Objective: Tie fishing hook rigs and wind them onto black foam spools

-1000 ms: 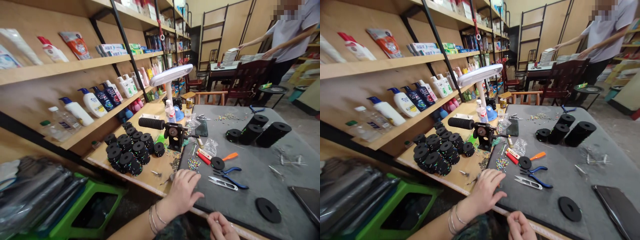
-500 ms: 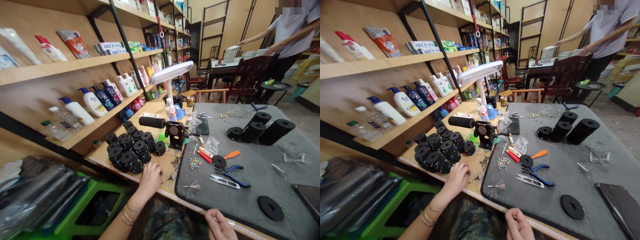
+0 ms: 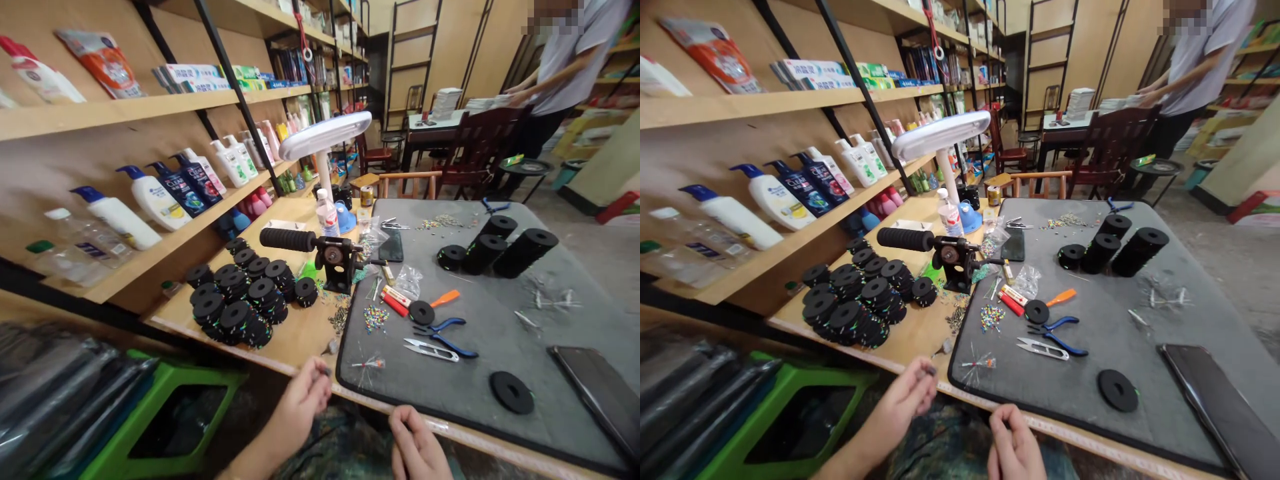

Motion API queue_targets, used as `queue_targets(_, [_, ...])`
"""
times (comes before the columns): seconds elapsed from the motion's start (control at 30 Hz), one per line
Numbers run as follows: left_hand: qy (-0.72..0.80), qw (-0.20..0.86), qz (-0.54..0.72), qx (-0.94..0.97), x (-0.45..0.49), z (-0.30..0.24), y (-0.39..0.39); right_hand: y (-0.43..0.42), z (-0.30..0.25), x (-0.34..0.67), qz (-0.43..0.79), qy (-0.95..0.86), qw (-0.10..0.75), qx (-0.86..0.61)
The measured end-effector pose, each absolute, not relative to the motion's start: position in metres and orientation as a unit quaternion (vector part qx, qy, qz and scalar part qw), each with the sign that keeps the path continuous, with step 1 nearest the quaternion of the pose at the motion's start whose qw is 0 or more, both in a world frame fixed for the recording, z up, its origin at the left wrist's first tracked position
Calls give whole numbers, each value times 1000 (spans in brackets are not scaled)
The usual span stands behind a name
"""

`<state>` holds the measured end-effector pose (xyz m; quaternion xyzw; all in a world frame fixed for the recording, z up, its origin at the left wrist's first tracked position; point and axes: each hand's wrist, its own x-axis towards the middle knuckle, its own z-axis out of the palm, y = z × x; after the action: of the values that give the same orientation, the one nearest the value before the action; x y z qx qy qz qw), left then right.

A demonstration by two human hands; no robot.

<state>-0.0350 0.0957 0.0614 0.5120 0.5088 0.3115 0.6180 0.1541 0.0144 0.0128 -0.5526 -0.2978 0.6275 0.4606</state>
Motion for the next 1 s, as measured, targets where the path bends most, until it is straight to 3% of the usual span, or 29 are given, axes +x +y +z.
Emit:
queue_targets(0.13, [444, 764, 281, 375, -2, 41, 60, 11, 10, 145, 644, -294, 457, -538])
queue_targets(0.4, [350, 857, 261, 273, 20, 17, 46, 5, 6, 145, 644, -265, 469, -542])
queue_targets(0.67, [486, 702, 227, 468, 16, 27, 51, 6, 11, 147, 628, -267, 450, -576])
queue_targets(1.0, [520, 671, 238, 472, 22, 21, 48, 6, 11, 145, 623, -271, 446, -582])
